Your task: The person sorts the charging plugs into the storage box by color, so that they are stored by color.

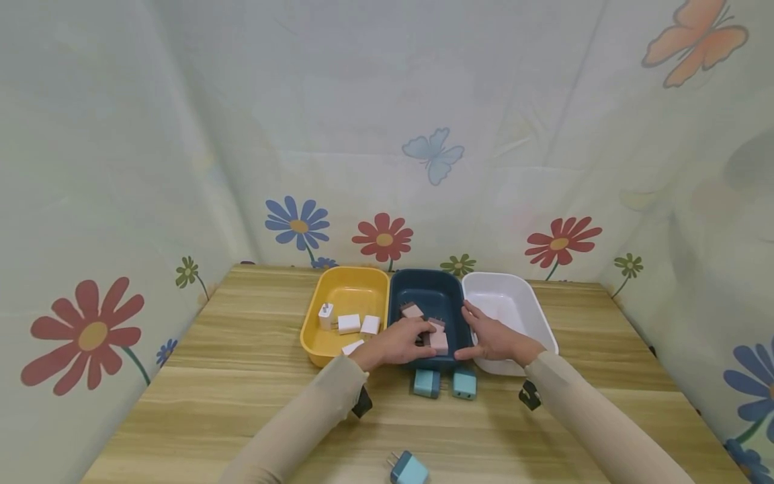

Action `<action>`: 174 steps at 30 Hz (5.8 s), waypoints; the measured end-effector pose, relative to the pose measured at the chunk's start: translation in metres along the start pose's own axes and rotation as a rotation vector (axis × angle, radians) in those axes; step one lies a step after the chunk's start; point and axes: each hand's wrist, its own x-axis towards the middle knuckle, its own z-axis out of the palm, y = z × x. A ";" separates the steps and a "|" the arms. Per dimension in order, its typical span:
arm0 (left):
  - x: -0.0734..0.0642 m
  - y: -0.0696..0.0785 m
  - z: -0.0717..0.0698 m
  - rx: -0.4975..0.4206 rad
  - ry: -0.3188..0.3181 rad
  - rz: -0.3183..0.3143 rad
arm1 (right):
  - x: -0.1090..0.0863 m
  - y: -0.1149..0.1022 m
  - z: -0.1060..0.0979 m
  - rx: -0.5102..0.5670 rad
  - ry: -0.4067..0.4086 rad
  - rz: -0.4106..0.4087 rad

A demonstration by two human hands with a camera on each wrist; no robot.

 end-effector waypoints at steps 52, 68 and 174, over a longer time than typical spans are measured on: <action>-0.012 -0.011 -0.011 -0.153 0.073 -0.016 | 0.002 -0.001 0.002 -0.002 0.009 0.007; -0.038 -0.011 -0.017 -0.132 0.043 0.001 | 0.001 -0.002 0.000 -0.047 0.018 0.015; -0.022 0.044 -0.014 -0.037 -0.171 0.348 | -0.085 0.107 0.005 0.220 0.273 0.128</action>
